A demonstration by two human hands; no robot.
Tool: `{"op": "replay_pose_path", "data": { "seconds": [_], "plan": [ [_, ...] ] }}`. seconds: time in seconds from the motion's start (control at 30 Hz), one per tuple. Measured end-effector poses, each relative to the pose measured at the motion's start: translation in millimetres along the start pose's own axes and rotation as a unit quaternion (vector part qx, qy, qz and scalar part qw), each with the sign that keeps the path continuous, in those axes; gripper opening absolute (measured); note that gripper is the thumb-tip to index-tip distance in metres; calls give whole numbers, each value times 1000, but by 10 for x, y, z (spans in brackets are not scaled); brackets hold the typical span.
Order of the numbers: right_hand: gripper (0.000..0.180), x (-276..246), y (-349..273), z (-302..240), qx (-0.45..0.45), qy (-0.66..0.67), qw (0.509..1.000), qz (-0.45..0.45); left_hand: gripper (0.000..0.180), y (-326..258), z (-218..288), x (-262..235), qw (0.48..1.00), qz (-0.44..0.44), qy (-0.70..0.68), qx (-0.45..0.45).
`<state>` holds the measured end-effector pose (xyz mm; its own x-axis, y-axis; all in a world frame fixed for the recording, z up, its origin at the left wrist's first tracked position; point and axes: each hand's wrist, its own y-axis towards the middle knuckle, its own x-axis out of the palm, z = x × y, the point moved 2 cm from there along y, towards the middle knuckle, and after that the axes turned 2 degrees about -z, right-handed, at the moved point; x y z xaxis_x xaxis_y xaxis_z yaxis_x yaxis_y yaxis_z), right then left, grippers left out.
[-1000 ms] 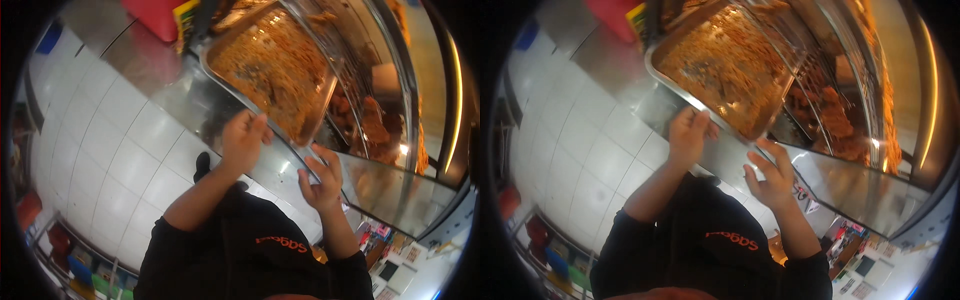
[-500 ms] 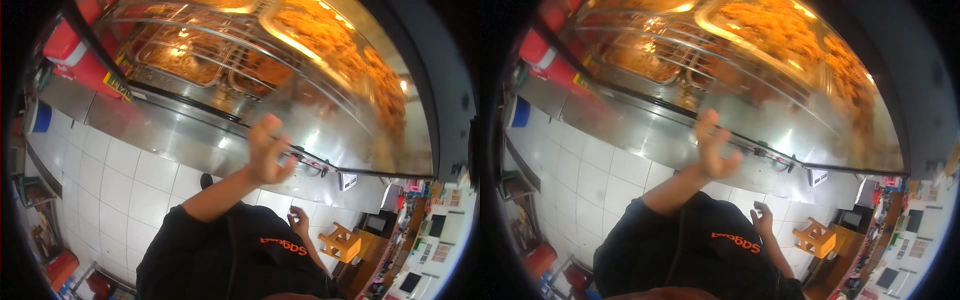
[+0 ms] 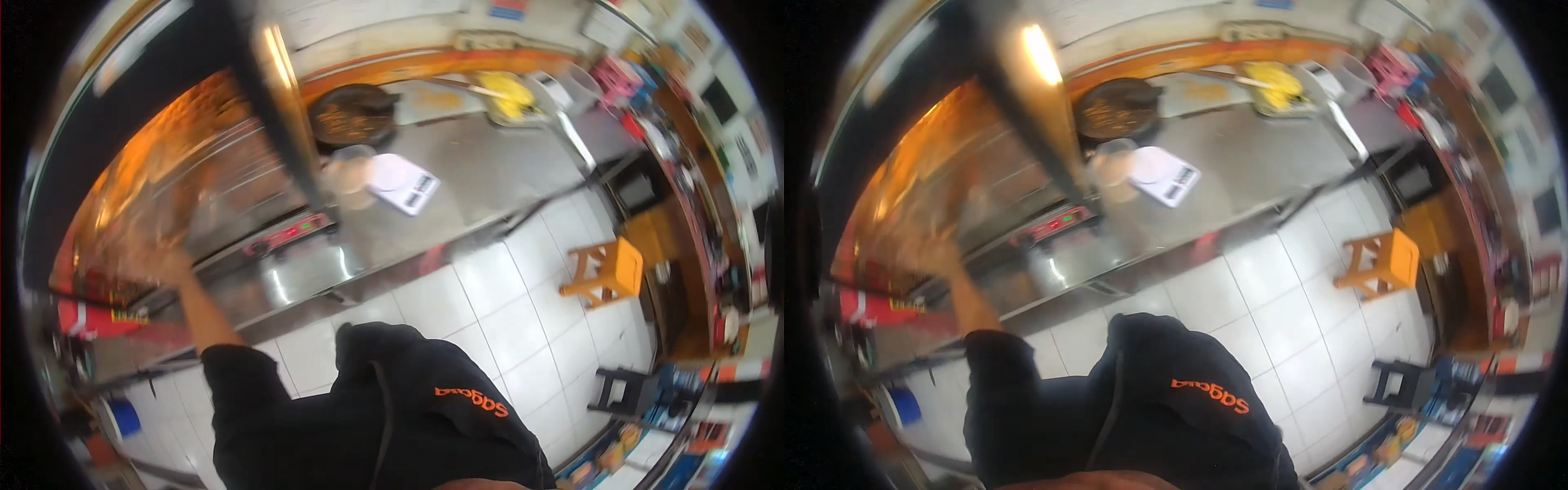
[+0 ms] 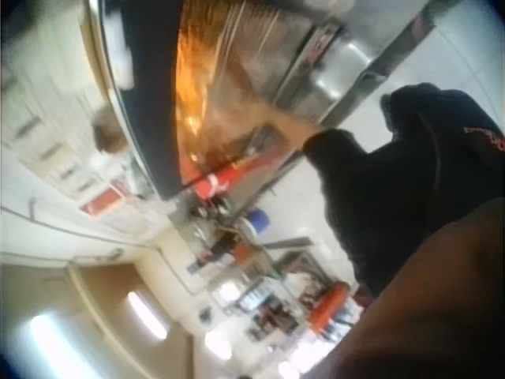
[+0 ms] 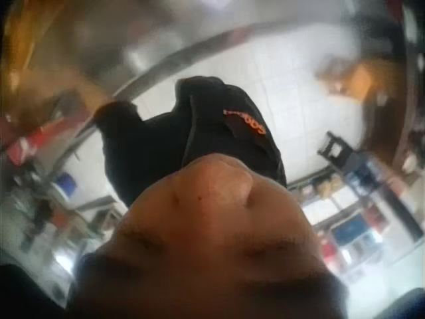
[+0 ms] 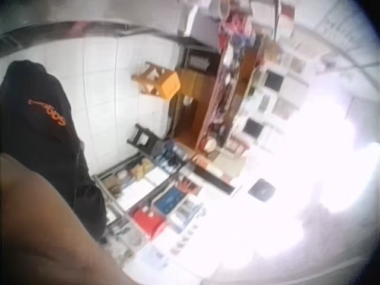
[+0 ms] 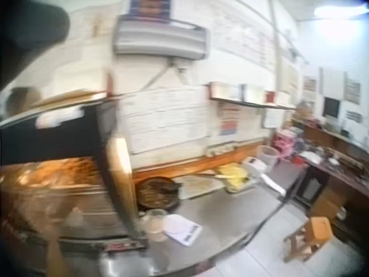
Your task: The person takes a chicken piece from a warming case, checks a printed receipt, and then assembles several red cardboard food boxes by hand at a counter.
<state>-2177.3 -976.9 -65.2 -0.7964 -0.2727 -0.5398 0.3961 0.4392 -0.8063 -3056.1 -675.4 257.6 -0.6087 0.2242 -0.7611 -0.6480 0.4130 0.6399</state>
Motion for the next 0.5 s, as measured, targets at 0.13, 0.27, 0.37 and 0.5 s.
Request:
{"op": "replay_pose_path", "data": {
  "seconds": [0.13,0.27,0.37,0.5],
  "plan": [
    [41,-1051,808,556,49,114,992,34,83,-581,-21,-241,917,-123,68,-374],
    [42,-1933,2129,400,-95,128,966,204,72,-978,1413,-257,906,115,-89,-399],
    [48,-3090,2255,-826,-91,135,980,118,62,-1615,3421,-1677,877,411,-233,-83],
    [44,-4271,3043,-1407,-146,226,959,95,53,-2546,6251,-3178,758,431,-466,150]
  ]
}}
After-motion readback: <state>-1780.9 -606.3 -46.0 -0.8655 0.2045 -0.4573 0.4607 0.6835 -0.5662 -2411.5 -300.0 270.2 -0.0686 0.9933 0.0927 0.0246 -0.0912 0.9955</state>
